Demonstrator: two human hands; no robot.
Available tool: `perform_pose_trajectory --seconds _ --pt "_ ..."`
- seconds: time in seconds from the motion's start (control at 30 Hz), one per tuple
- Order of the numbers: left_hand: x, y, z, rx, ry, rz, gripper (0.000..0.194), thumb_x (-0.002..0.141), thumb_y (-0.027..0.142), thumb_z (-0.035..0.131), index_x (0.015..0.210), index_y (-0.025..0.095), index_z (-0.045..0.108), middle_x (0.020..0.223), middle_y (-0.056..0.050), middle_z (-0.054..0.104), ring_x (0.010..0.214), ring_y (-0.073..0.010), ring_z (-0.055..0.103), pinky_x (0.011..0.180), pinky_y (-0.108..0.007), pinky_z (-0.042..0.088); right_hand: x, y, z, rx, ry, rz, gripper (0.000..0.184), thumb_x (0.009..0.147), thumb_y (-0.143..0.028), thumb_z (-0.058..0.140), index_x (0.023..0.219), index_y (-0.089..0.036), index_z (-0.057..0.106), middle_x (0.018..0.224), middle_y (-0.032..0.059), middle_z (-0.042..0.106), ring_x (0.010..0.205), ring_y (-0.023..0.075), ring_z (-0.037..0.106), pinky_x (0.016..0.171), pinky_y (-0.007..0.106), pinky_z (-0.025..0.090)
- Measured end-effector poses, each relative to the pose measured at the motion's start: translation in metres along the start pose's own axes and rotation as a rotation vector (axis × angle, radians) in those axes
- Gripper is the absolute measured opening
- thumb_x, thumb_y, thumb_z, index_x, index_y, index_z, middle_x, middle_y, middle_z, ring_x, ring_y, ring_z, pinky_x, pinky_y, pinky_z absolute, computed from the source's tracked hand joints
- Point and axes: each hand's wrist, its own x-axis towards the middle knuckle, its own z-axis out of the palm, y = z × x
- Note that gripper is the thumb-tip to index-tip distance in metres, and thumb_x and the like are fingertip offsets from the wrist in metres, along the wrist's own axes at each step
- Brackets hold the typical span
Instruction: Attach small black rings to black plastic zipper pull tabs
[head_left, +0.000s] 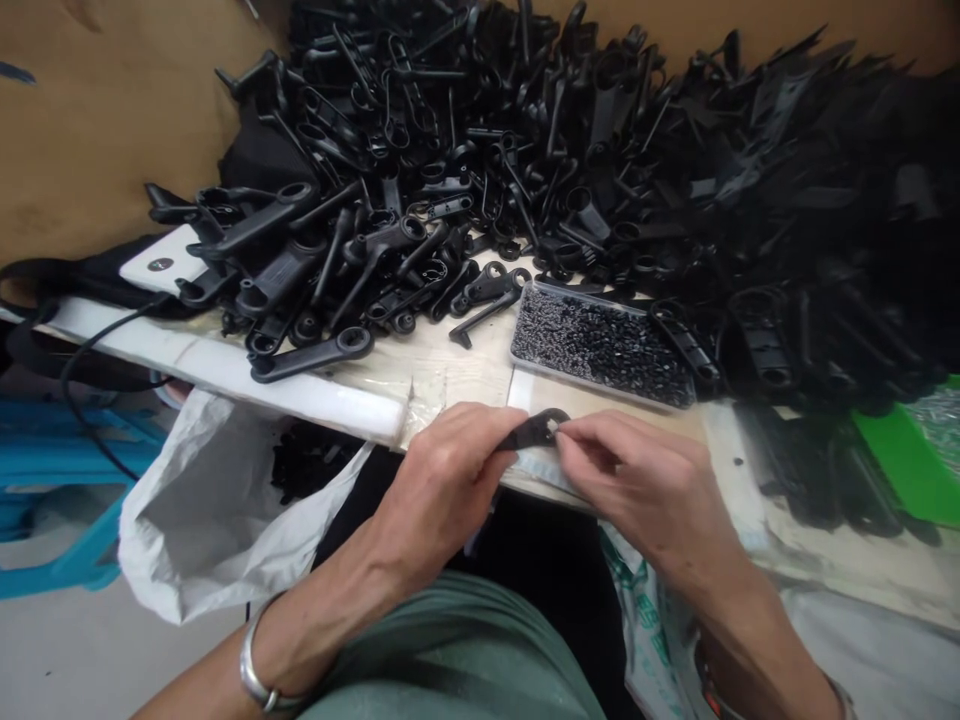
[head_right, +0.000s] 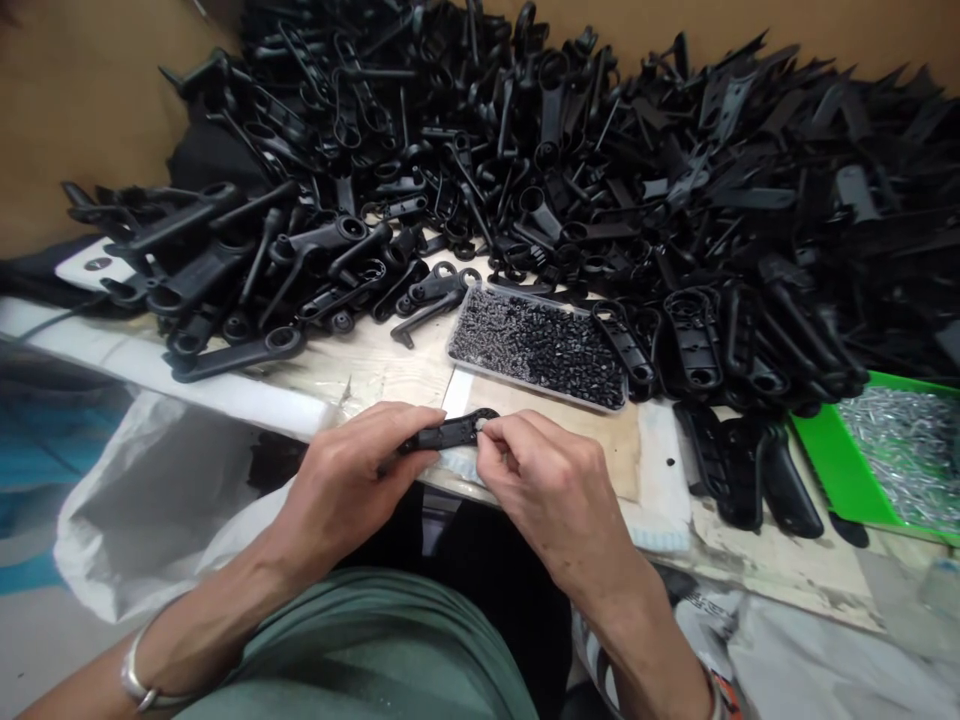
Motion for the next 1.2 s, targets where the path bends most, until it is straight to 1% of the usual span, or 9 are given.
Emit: perform_pose_trajectory --seconds 0.17,0.33,0.47,0.57,0.67,0.77,0.87,1.0,1.2 --pt "0.0 0.001 0.001 -0.039 0.012 0.0 0.03 0.085 0.002 0.057 0.11 0.019 0.059 0.102 0.0 0.066 0.097 -0.0106 0.059 0.09 -0.021 0.046 0.006 0.004 -0.003 -0.058 -0.126 -0.058 0.012 0.086 -0.012 0.052 0.078 -0.018 0.059 0.067 -0.0015 0.057 0.059 0.0133 0.054 0.058 0.028 0.037" --pt "-0.001 0.001 0.004 -0.071 0.047 0.002 0.027 0.085 0.002 0.058 0.108 0.017 0.059 0.1 0.001 0.066 0.095 -0.0096 0.059 0.088 -0.02 0.046 0.012 -0.001 -0.007 -0.11 -0.287 -0.084 0.02 0.09 -0.016 0.05 0.07 -0.02 0.048 0.063 -0.0027 0.05 0.057 0.0143 0.05 0.056 0.03 0.03" --pt "-0.002 -0.001 0.007 -0.093 0.052 0.018 0.027 0.086 0.002 0.056 0.109 0.015 0.059 0.101 -0.001 0.066 0.097 -0.0117 0.058 0.089 -0.023 0.046 0.013 -0.009 -0.011 -0.121 -0.355 0.001 0.019 0.092 -0.017 0.047 0.073 -0.021 0.048 0.065 -0.0012 0.052 0.06 0.0161 0.051 0.056 0.031 0.027" --pt "-0.001 -0.002 0.007 -0.097 -0.008 0.037 0.024 0.09 0.006 0.051 0.11 0.016 0.058 0.109 -0.004 0.064 0.103 -0.0154 0.056 0.092 -0.028 0.046 0.016 -0.01 -0.015 -0.022 -0.415 0.087 0.021 0.094 -0.021 0.045 0.074 -0.021 0.052 0.068 -0.0014 0.055 0.061 0.0153 0.052 0.058 0.029 0.03" --pt "-0.001 -0.003 0.007 -0.077 -0.081 0.044 0.02 0.094 0.009 0.046 0.108 0.017 0.058 0.115 -0.006 0.061 0.105 -0.0171 0.055 0.092 -0.031 0.046 0.025 -0.007 -0.018 0.069 -0.487 0.185 0.023 0.092 -0.02 0.048 0.07 -0.021 0.056 0.061 -0.005 0.054 0.057 0.0123 0.049 0.057 0.027 0.031" --pt "-0.002 -0.003 0.008 -0.055 -0.1 0.04 0.022 0.094 0.007 0.044 0.105 0.015 0.06 0.115 -0.007 0.061 0.102 -0.0172 0.055 0.09 -0.031 0.046 0.033 -0.007 -0.018 0.033 -0.512 0.22 0.025 0.087 -0.016 0.051 0.062 -0.02 0.054 0.055 -0.0065 0.05 0.052 0.0106 0.045 0.056 0.026 0.029" --pt "-0.003 -0.003 0.009 -0.04 -0.09 0.05 0.022 0.093 0.006 0.043 0.102 0.014 0.062 0.115 -0.007 0.061 0.102 -0.0175 0.055 0.09 -0.031 0.046 0.034 -0.011 -0.016 -0.071 -0.512 0.198 0.029 0.087 -0.015 0.051 0.059 -0.019 0.047 0.053 -0.006 0.046 0.05 0.0102 0.042 0.055 0.027 0.027" --pt "-0.003 -0.004 0.01 -0.047 -0.068 0.072 0.022 0.093 0.006 0.044 0.099 0.012 0.064 0.115 -0.008 0.062 0.104 -0.0187 0.055 0.093 -0.032 0.047 0.03 -0.017 -0.013 -0.216 -0.507 0.122 0.028 0.088 -0.012 0.05 0.063 -0.02 0.041 0.055 -0.005 0.046 0.051 0.0113 0.042 0.055 0.029 0.026" --pt "-0.002 -0.005 0.01 -0.029 -0.072 0.09 0.026 0.092 0.004 0.041 0.097 0.011 0.065 0.113 -0.009 0.063 0.1 -0.0202 0.056 0.089 -0.034 0.05 0.03 -0.017 -0.012 -0.373 -0.536 0.001 0.026 0.088 -0.009 0.049 0.066 -0.02 0.041 0.057 -0.0034 0.048 0.051 0.0132 0.045 0.054 0.03 0.025"
